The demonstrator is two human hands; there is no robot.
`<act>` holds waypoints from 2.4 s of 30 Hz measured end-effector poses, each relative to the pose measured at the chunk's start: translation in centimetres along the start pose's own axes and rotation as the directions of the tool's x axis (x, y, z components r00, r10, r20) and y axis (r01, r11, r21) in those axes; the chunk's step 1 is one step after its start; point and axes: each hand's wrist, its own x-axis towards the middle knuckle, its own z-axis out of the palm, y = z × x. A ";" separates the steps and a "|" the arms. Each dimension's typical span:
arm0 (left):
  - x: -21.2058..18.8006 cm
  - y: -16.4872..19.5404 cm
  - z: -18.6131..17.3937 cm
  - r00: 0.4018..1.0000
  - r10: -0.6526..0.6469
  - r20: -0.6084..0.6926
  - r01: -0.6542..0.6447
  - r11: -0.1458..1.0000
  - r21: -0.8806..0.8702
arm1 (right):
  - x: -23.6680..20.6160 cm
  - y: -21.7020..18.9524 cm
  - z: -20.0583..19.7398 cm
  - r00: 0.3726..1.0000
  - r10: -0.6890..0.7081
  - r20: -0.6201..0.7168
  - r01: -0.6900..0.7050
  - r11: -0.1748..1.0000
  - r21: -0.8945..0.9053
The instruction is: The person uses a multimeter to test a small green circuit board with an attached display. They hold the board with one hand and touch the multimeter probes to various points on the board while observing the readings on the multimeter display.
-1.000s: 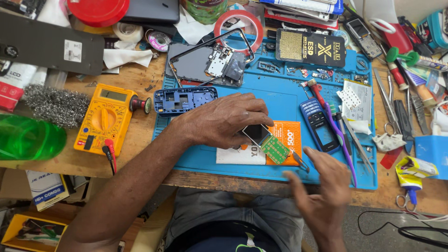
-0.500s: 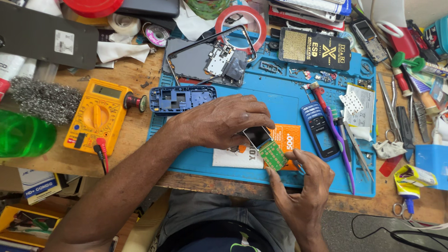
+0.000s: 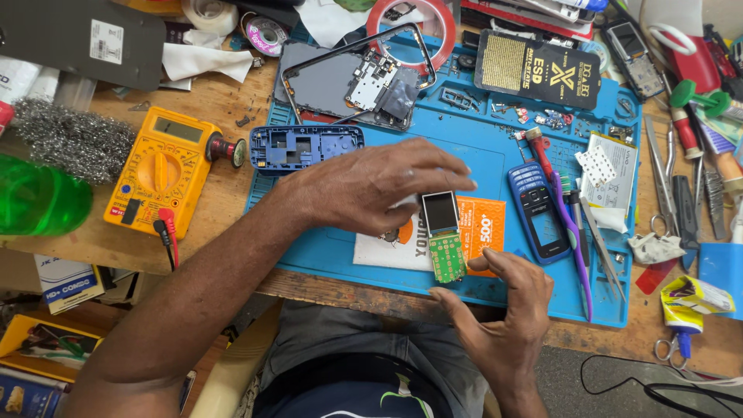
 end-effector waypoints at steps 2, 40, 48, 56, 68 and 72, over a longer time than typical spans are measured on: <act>0.0 0.0 -0.2 0.996 -0.084 -0.021 0.085 0.989 0.117 | 0.0 0.0 -0.1 1.000 0.016 0.003 -0.016 1.000 -0.007; 0.7 -0.9 0.9 0.947 -0.320 0.003 0.313 0.930 0.190 | 0.5 1.2 0.9 0.998 -0.063 -0.007 0.063 0.997 -0.036; 1.4 0.4 -0.7 0.925 -0.379 -0.023 0.373 0.895 0.243 | 1.2 0.3 0.4 1.000 0.000 -0.022 0.000 1.000 0.010; 1.7 1.3 -1.2 0.993 -0.071 0.097 0.047 0.972 0.232 | 0.9 0.8 -0.4 0.995 0.065 -0.075 -0.060 0.996 0.060; 2.4 4.1 0.2 0.967 -0.186 0.173 0.130 0.948 0.291 | 3.3 6.5 -9.4 0.977 0.214 -0.022 -0.211 0.934 -0.288; 1.4 5.0 0.9 0.953 -0.249 0.173 0.185 0.930 0.318 | 2.4 7.2 -8.1 0.985 0.170 0.019 -0.144 0.887 -0.439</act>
